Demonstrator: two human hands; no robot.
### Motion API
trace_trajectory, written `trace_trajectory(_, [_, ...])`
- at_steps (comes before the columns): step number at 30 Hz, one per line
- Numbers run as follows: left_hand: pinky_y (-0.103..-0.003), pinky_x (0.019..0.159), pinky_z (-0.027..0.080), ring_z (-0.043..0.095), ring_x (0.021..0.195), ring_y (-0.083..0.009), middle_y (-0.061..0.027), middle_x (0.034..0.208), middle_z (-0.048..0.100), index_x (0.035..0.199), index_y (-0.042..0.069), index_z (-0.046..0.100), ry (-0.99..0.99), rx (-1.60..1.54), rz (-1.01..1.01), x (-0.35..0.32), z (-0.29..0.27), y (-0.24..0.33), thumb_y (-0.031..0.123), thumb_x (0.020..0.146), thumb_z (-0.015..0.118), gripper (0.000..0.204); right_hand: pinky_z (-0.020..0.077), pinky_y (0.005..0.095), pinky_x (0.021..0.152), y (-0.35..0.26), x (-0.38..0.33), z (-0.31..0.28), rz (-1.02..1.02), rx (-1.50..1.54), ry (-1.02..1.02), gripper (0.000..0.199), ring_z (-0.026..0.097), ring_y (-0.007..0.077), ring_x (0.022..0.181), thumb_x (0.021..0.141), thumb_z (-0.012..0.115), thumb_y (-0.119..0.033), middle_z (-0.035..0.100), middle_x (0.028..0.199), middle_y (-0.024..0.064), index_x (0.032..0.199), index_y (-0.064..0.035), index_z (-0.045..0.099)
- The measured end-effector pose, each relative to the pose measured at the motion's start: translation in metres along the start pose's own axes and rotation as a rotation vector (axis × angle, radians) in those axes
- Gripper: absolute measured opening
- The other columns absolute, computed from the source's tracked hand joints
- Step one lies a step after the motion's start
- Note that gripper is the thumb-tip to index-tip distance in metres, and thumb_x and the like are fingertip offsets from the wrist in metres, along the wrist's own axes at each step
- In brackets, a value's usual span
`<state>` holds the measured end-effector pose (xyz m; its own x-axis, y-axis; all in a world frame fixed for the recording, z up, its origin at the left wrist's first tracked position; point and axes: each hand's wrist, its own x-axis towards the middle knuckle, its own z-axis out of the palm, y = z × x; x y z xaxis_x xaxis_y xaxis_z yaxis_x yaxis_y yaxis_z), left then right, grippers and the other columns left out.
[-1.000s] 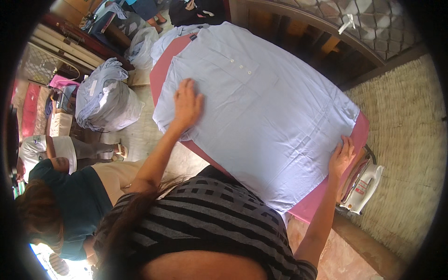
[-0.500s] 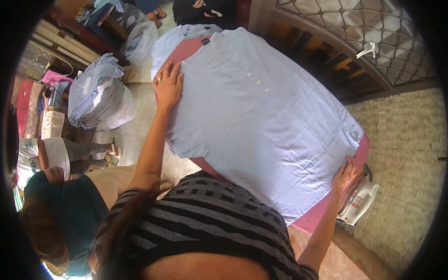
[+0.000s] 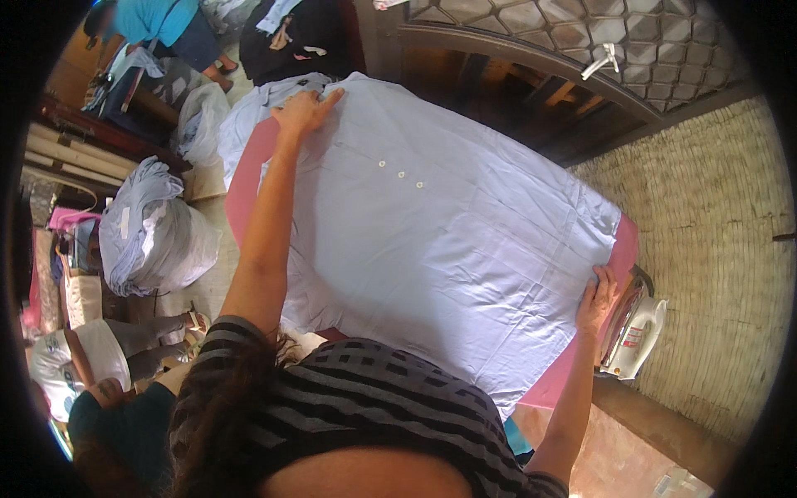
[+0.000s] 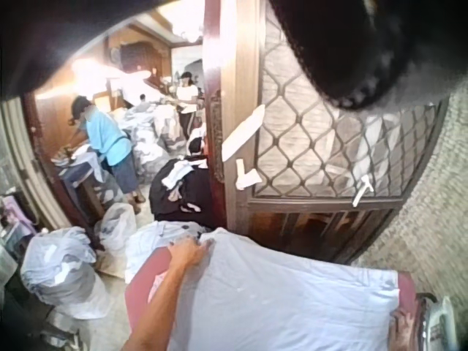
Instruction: The person irons a light blue button-down shirt on an ironing board, using an iron to smooth the collar, shoulders, and front panels before picking it up and placing it on a stack of other shirts.
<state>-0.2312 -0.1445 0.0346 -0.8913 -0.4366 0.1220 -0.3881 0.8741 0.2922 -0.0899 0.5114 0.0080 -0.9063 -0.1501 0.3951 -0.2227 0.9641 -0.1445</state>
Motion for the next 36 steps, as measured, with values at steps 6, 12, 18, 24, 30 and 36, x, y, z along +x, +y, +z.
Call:
trace_trajectory(6, [-0.033, 0.070, 0.048, 0.061, 0.077, -0.0229, -0.0111, 0.085, 0.067, 0.103, 0.005, 0.063, 0.110, -0.598, 0.307, 0.029, 0.013, -0.028, 0.009, 0.084, 0.069, 0.021, 0.0327, 0.0431, 0.105, -0.003, -0.001, 0.000, -0.008, 0.020, -0.006, 0.032, 0.049, 0.0315, 0.123, 0.092, 0.052, -0.009, 0.055, 0.131, 0.0128, 0.123, -0.0080, 0.061])
trace_trajectory(12, [-0.036, 0.082, 0.047, 0.061, 0.094, -0.0292, -0.0133, 0.101, 0.065, 0.112, 0.009, 0.061, 0.372, -0.505, 0.304, 0.016, 0.018, -0.035, 0.011, 0.086, 0.067, 0.027, 0.0321, 0.0426, 0.106, -0.010, -0.001, -0.001, 0.018, 0.006, 0.013, 0.031, 0.049, 0.0314, 0.123, 0.093, 0.053, -0.011, 0.055, 0.132, 0.0128, 0.122, -0.0085, 0.061])
trace_trajectory(18, [-0.059, 0.110, 0.024, 0.034, 0.140, -0.0372, -0.0145, 0.150, 0.041, 0.143, 0.019, 0.047, 0.220, -0.096, 0.503, -0.092, 0.013, 0.027, 0.042, 0.096, 0.054, 0.053, 0.0362, 0.0410, 0.102, -0.013, 0.000, -0.008, 0.068, 0.038, 0.042, 0.036, 0.051, 0.0308, 0.121, 0.085, 0.061, -0.004, 0.057, 0.128, 0.0103, 0.119, -0.0132, 0.062])
trace_trajectory(24, [-0.063, 0.113, 0.017, 0.023, 0.147, -0.0367, -0.0075, 0.161, 0.028, 0.151, 0.027, 0.038, 0.080, 0.154, 0.420, -0.110, 0.026, 0.006, 0.048, 0.100, 0.043, 0.055, 0.0384, 0.0397, 0.098, -0.007, 0.004, -0.001, 0.141, 0.215, 0.102, 0.030, 0.056, 0.0285, 0.115, 0.087, 0.060, -0.006, 0.060, 0.126, 0.0098, 0.115, -0.0119, 0.069])
trace_trajectory(30, [-0.066, 0.108, 0.022, 0.033, 0.141, -0.0377, -0.0170, 0.155, 0.033, 0.145, 0.014, 0.046, 0.145, 0.002, 0.528, -0.147, 0.022, 0.112, 0.039, 0.097, 0.055, 0.055, 0.0395, 0.0390, 0.100, 0.006, -0.002, -0.022, 0.077, 0.248, 0.004, 0.042, 0.055, 0.0299, 0.112, 0.083, 0.065, -0.008, 0.056, 0.133, 0.0076, 0.125, -0.0119, 0.065])
trace_trajectory(36, [-0.048, 0.106, 0.038, 0.052, 0.127, -0.0316, -0.0137, 0.133, 0.058, 0.121, 0.002, 0.061, -0.344, -0.822, 1.098, -0.286, 0.065, 0.333, 0.021, 0.089, 0.067, 0.038, 0.0384, 0.0444, 0.104, 0.006, 0.014, -0.049, -0.015, 0.263, -0.297, 0.064, 0.047, 0.0341, 0.121, 0.075, 0.071, -0.014, 0.047, 0.143, 0.0030, 0.137, -0.0178, 0.055])
